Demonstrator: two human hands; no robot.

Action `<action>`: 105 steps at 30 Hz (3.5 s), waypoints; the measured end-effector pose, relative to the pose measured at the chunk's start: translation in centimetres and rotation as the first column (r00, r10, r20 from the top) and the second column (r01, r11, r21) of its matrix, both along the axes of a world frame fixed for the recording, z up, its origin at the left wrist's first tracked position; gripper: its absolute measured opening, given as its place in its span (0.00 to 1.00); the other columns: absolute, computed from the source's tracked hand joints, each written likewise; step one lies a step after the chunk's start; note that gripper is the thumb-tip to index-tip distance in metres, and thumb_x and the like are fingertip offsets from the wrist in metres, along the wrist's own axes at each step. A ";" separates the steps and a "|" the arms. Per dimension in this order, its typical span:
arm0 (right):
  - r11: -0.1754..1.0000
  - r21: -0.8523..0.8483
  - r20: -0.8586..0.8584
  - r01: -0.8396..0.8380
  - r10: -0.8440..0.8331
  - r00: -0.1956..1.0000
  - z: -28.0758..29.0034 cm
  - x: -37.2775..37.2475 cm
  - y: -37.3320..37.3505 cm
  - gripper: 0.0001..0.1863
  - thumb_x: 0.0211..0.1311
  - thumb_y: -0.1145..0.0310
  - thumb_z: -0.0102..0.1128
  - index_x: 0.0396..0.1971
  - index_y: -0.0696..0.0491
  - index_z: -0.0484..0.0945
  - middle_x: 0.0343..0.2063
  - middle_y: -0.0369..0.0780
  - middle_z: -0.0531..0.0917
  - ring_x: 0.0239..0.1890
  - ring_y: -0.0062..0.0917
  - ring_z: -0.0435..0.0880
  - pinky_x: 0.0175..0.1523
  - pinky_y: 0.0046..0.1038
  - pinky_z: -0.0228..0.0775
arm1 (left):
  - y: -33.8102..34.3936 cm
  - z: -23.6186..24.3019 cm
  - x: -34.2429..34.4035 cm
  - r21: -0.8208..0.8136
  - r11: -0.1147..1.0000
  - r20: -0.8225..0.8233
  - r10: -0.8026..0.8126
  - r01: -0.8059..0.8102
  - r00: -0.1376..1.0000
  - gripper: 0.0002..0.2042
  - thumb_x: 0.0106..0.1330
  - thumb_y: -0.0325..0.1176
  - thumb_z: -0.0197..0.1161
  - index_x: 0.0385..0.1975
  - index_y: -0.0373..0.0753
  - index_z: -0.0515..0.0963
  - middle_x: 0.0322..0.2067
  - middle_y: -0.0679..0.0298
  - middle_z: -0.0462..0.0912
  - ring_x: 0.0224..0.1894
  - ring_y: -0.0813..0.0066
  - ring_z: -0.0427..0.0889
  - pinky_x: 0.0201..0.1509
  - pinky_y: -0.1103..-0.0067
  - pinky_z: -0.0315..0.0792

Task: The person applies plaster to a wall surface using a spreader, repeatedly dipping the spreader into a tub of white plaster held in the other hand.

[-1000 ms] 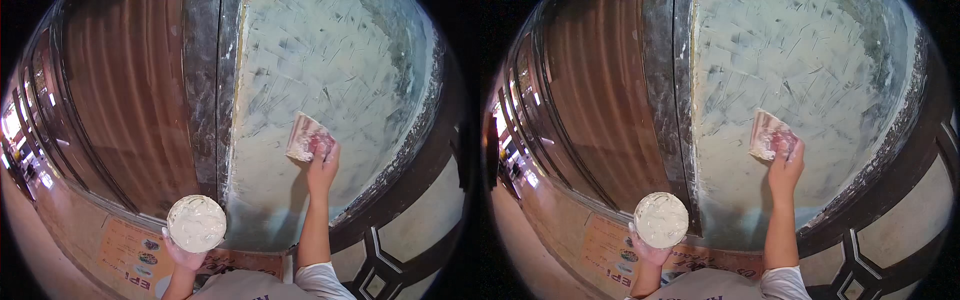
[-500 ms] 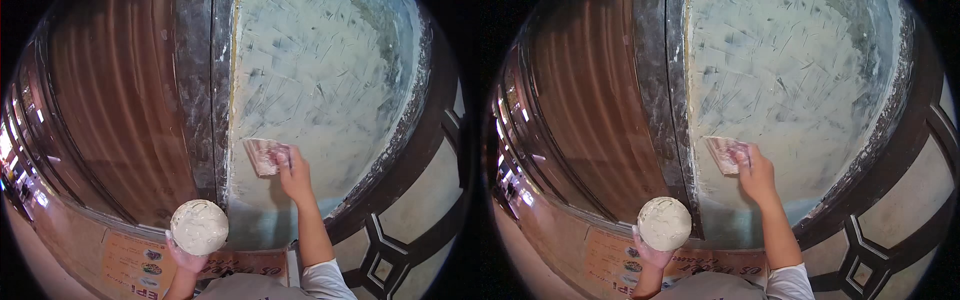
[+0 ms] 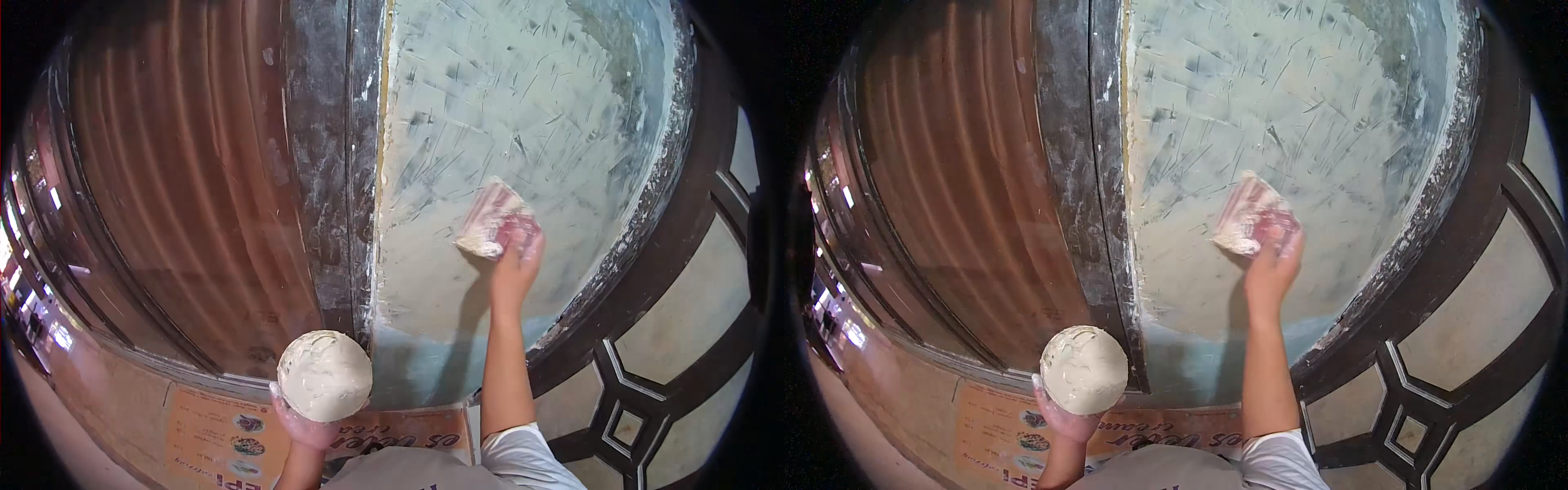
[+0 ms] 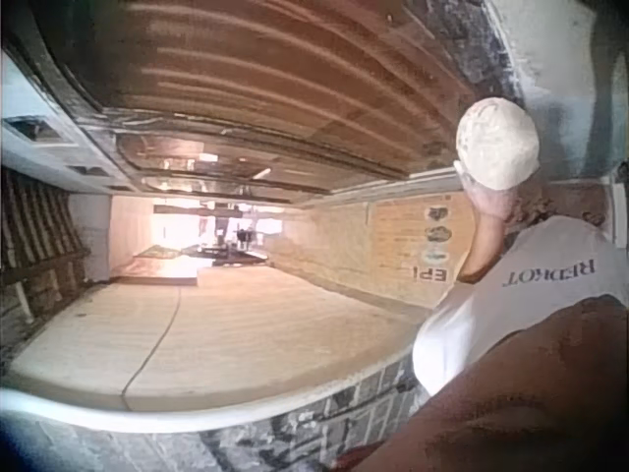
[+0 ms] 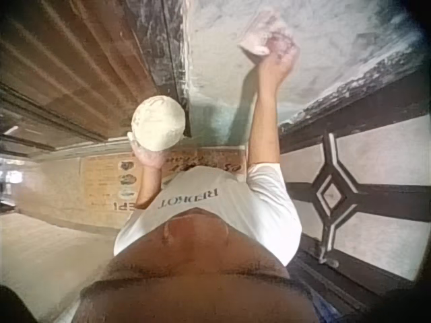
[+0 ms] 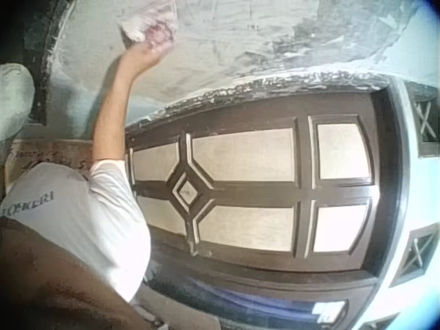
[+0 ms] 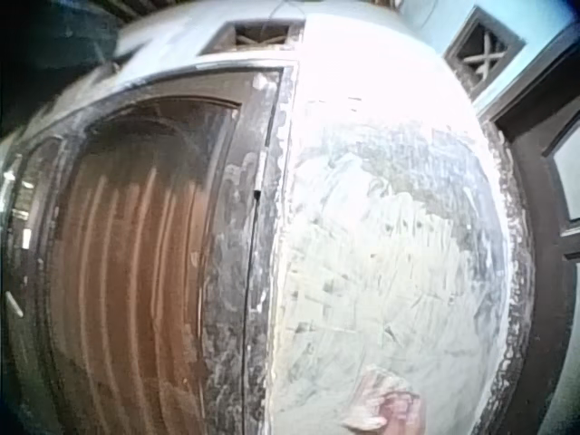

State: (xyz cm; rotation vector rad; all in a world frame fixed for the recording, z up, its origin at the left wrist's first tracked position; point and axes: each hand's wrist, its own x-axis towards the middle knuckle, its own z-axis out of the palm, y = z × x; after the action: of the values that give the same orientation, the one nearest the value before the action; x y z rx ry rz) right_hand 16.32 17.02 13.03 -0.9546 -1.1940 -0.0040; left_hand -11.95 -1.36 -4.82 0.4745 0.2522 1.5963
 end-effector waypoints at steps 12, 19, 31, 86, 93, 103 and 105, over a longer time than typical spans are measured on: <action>0.984 0.142 -0.546 -0.106 0.167 0.821 -0.9 1.8 0.3 0.22 0.72 0.62 0.53 0.52 0.66 0.69 0.50 0.61 0.76 0.49 0.51 0.80 0.52 0.42 0.71 | -1.0 4.5 1.9 0.067 0.980 0.753 -0.174 0.190 0.635 0.44 0.63 0.75 0.30 0.75 0.55 0.47 0.76 0.59 0.42 0.75 0.40 0.46 0.67 0.32 0.47; 0.954 -0.295 0.086 -0.059 0.088 0.992 -2.6 1.4 -1.0 0.17 0.75 0.60 0.50 0.48 0.60 0.70 0.53 0.49 0.77 0.48 0.35 0.81 0.53 0.35 0.73 | 0.3 1.5 1.6 0.002 0.996 -0.078 -0.085 0.086 0.993 0.44 0.63 0.74 0.31 0.76 0.55 0.47 0.76 0.58 0.43 0.75 0.38 0.46 0.68 0.32 0.43; 0.835 -0.550 0.076 -0.032 0.088 0.993 -5.4 6.4 -0.4 0.29 0.75 0.61 0.50 0.67 0.62 0.59 0.64 0.51 0.69 0.64 0.36 0.70 0.64 0.33 0.64 | 0.8 3.7 6.2 0.004 0.986 0.044 -0.167 0.167 0.985 0.43 0.65 0.70 0.41 0.75 0.50 0.48 0.75 0.56 0.45 0.75 0.44 0.48 0.73 0.40 0.45; 0.963 -0.262 -0.167 0.059 -0.105 0.980 -13.0 21.3 0.6 0.29 0.69 0.64 0.55 0.61 0.69 0.64 0.59 0.61 0.71 0.60 0.50 0.74 0.63 0.40 0.66 | 0.4 4.9 20.5 0.049 0.962 0.044 -0.270 0.268 0.962 0.44 0.63 0.71 0.45 0.75 0.55 0.46 0.76 0.57 0.42 0.74 0.38 0.47 0.64 0.30 0.53; 0.878 -0.476 -0.055 0.039 -0.075 0.996 -12.0 22.3 0.1 0.26 0.69 0.71 0.51 0.63 0.70 0.62 0.61 0.58 0.71 0.64 0.43 0.71 0.68 0.35 0.60 | 0.5 4.4 21.8 0.019 0.964 0.330 -0.256 0.265 0.908 0.43 0.63 0.71 0.45 0.75 0.56 0.46 0.76 0.57 0.41 0.75 0.38 0.45 0.63 0.29 0.52; 0.861 -0.504 0.066 -0.075 0.125 0.990 -13.2 23.4 -0.1 0.27 0.72 0.68 0.53 0.63 0.70 0.61 0.63 0.60 0.68 0.63 0.45 0.72 0.67 0.38 0.62 | 0.7 4.7 24.4 0.023 0.950 0.360 -0.299 0.312 0.884 0.44 0.62 0.71 0.46 0.75 0.56 0.47 0.76 0.57 0.42 0.74 0.38 0.46 0.63 0.28 0.53; 0.948 -0.311 -0.225 0.069 -0.144 0.964 -18.8 26.7 3.4 0.28 0.71 0.71 0.52 0.65 0.70 0.60 0.64 0.59 0.67 0.65 0.44 0.71 0.68 0.36 0.61 | 1.2 5.0 25.7 0.017 0.941 0.356 -0.322 0.338 0.878 0.44 0.62 0.72 0.46 0.75 0.56 0.47 0.76 0.57 0.42 0.74 0.38 0.46 0.63 0.28 0.53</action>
State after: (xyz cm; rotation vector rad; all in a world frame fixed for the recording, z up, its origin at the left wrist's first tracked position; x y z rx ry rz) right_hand 43.00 20.43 -5.78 -1.2491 -0.9258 0.2096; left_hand 13.75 -0.12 0.17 0.1736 -0.0671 1.3062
